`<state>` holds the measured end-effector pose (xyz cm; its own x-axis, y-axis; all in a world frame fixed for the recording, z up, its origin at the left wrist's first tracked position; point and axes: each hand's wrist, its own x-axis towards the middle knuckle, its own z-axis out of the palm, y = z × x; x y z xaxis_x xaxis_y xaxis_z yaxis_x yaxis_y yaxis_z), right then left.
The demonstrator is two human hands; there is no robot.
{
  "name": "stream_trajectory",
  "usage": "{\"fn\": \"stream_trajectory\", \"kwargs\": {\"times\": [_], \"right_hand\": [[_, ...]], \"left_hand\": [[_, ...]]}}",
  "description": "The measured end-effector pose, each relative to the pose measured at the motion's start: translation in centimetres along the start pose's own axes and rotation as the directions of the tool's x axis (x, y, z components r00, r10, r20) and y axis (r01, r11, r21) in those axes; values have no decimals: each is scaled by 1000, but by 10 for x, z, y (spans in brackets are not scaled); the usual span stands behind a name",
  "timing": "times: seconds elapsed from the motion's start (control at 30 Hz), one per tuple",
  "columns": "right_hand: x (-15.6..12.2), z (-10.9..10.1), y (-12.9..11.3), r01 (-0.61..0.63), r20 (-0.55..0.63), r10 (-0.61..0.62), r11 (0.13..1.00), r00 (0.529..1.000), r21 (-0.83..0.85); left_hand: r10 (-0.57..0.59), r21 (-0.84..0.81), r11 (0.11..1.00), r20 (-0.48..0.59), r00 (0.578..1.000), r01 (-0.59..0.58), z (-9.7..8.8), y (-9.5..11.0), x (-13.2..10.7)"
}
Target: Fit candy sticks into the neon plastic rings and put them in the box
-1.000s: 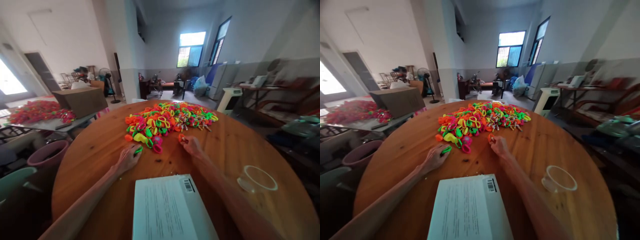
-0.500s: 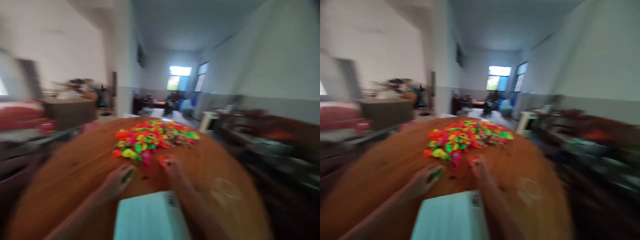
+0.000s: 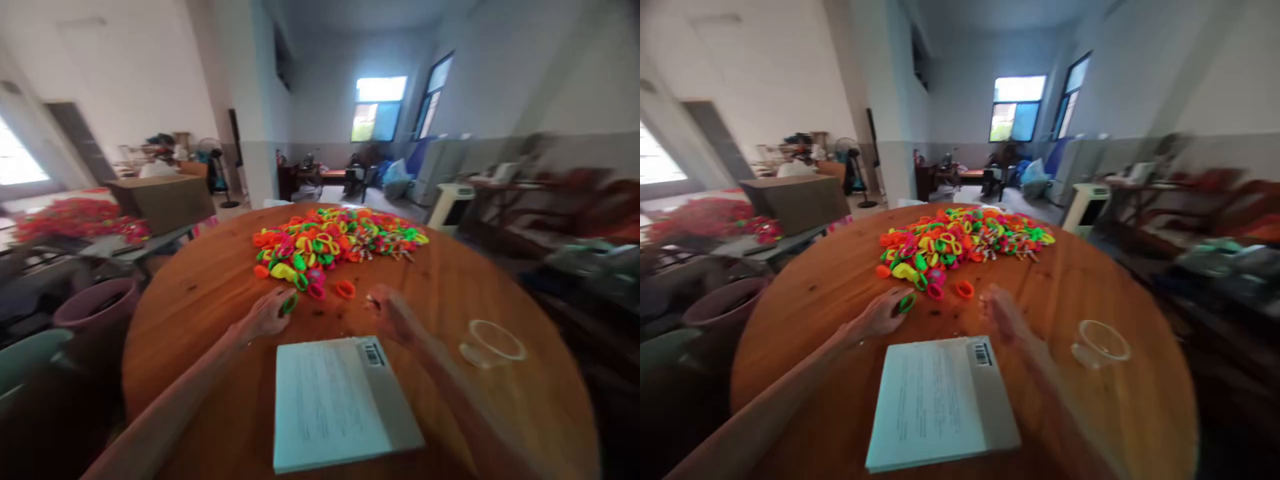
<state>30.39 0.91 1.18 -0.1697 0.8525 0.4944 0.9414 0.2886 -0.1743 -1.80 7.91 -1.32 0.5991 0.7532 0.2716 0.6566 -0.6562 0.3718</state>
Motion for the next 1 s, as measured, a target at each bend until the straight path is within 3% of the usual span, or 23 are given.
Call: {"fn": "stream_trajectory", "kwargs": {"times": [0.1, 0.3, 0.53, 0.67, 0.87, 1.0], "right_hand": [[-4, 14, 10, 48, 82, -53, 996, 995, 70], [-16, 16, 13, 13, 105, -21, 997, 994, 74], [-29, 27, 15, -97, 361, 105, 994, 927, -40], [-26, 28, 12, -112, 334, 143, 988, 932, -108], [-18, 19, 4, -92, 295, 107, 994, 950, -63], [-23, 1, -30, 17, 197, -64, 972, 978, 233]], "left_hand": [[-14, -69, 998, 27, 1000, 16, -5, -4, 2], [-87, -130, 988, 26, 996, 89, -15, -5, 6], [-154, -89, 983, 44, 987, 158, -17, 7, 28], [-153, -55, 986, 56, 987, 156, -15, 11, 33], [-43, -55, 997, 72, 996, 47, -22, 17, 22], [65, -54, 997, 106, 992, -59, -30, 36, 4]]}}
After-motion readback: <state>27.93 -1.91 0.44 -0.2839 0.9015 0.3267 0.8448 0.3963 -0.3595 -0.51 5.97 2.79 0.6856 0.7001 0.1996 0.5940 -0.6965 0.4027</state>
